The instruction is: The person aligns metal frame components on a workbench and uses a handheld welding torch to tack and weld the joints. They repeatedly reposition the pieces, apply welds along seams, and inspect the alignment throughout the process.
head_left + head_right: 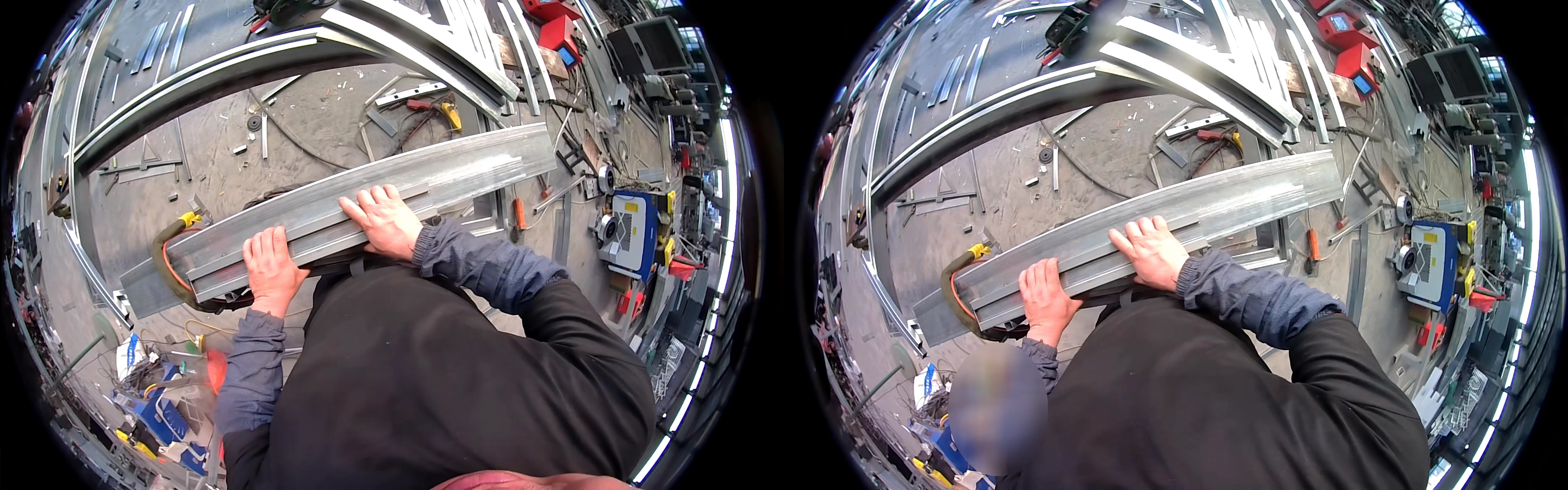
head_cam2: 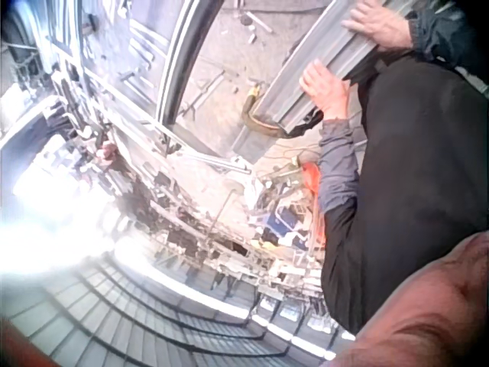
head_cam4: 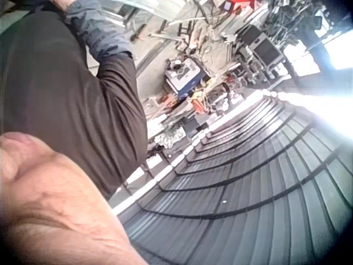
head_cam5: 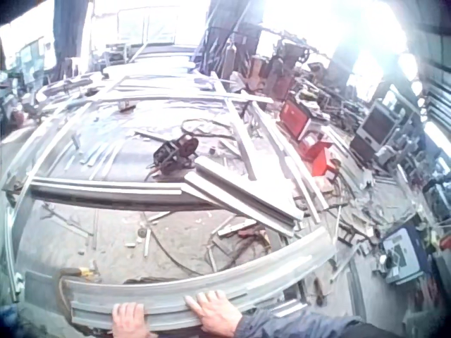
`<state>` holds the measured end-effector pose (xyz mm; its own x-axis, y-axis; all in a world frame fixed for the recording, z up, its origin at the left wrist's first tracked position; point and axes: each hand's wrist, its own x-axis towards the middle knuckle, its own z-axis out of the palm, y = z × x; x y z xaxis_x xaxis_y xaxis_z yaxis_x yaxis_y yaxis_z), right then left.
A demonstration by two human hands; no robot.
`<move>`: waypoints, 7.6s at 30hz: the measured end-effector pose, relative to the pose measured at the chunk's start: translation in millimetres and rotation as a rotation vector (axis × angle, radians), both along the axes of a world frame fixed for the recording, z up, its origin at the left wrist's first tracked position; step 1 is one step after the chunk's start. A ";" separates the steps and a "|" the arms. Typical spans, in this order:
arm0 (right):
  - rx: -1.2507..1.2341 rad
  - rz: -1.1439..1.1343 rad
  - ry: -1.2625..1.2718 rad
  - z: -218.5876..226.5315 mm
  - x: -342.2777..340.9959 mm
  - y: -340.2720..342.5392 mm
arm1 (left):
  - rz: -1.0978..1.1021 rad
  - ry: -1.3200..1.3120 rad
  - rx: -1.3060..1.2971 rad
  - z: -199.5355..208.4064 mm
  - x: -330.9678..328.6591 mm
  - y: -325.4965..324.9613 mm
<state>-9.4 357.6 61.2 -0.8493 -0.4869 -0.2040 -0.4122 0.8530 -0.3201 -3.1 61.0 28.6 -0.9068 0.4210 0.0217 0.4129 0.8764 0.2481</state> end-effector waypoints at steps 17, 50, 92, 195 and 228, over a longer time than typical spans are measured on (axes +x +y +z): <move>-0.003 -0.027 0.011 -6.6 -12.9 -6.4 | -0.093 -0.056 -0.120 14.7 -22.3 2.8; 0.201 0.070 0.081 -18.3 -15.8 -18.8 | -0.094 0.028 0.132 -19.7 -11.2 -13.5; 0.080 0.020 0.095 -2.1 -6.8 -16.1 | 0.278 -0.788 1.835 118.1 57.6 -236.6; -0.429 0.101 -0.743 106.7 22.5 -192.0 | -0.042 -0.023 0.064 -39.1 -11.1 49.3; -0.456 0.079 -0.743 98.6 23.9 -185.5 | -0.029 0.069 0.050 -36.4 -7.1 44.9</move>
